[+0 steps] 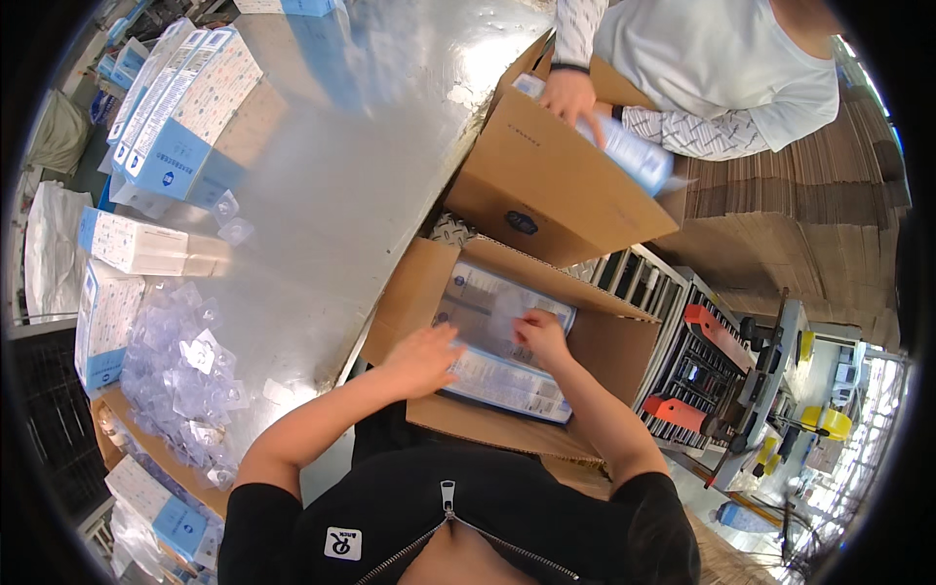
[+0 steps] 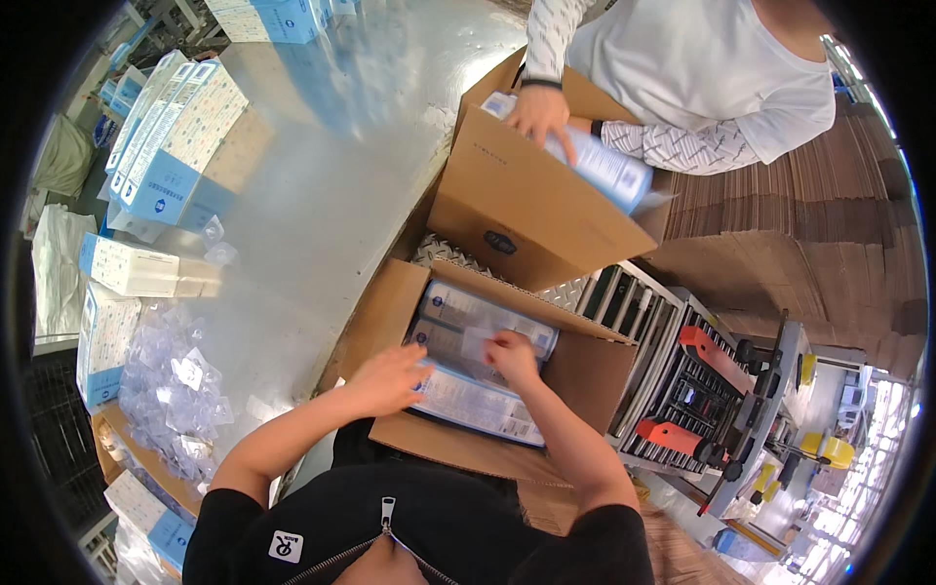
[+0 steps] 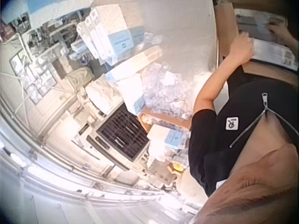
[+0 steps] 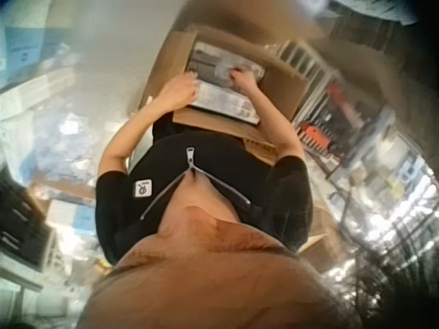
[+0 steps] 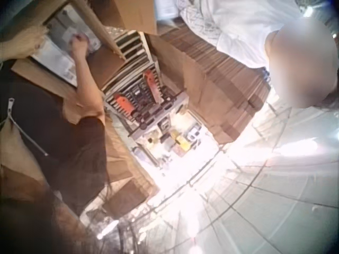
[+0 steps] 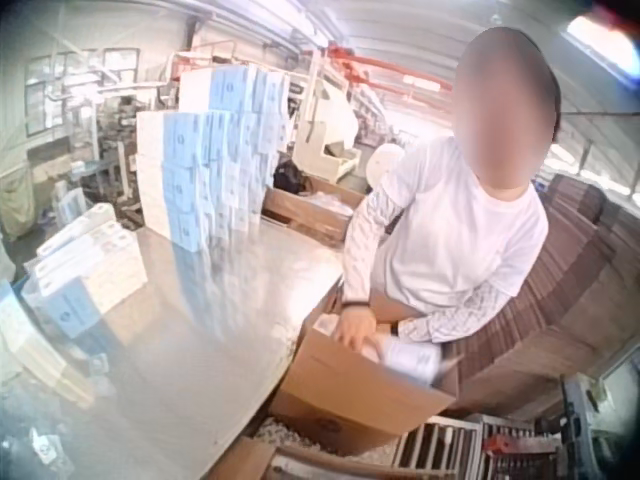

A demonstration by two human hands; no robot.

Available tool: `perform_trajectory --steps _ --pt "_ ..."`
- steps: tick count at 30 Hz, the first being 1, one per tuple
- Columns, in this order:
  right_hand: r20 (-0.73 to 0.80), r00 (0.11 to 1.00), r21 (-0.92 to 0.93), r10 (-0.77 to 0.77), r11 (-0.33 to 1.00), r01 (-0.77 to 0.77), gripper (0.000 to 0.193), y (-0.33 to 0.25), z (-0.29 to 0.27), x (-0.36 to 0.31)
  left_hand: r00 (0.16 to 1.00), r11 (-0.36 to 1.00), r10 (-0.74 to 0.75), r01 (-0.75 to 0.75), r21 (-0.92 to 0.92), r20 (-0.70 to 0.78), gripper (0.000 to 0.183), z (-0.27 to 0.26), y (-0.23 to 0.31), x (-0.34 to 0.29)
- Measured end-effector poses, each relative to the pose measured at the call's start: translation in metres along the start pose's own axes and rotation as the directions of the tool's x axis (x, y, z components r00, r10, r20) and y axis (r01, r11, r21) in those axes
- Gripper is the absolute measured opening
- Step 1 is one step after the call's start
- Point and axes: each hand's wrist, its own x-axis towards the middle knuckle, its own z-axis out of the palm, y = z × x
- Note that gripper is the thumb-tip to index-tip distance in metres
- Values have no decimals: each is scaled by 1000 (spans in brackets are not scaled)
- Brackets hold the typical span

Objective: The person packs rectangular white and blue product boxes into larger cardboard shipping cartons on a factory assembly line.

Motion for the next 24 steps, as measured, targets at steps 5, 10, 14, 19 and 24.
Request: perform_trajectory --steps 5,10,14,19,24 --pt "173 981 -197 90 979 -55 12 19 122 85 904 992 17 38 -121 427 46 40 11 15" --pt "452 883 -682 -127 589 433 26 98 133 167 994 999 37 -37 4 -100 23 -95 -32 -8" --pt "530 828 -557 181 811 180 24 44 92 119 615 623 -249 693 363 -748 43 -162 -199 -100" --pt "192 975 -338 110 940 -39 30 12 -2 40 746 620 -594 664 419 -302 45 -150 -232 -161" --pt "-37 999 -224 37 973 -44 30 -42 -8 -13 661 666 -464 699 259 -590 59 -259 -171 -262"
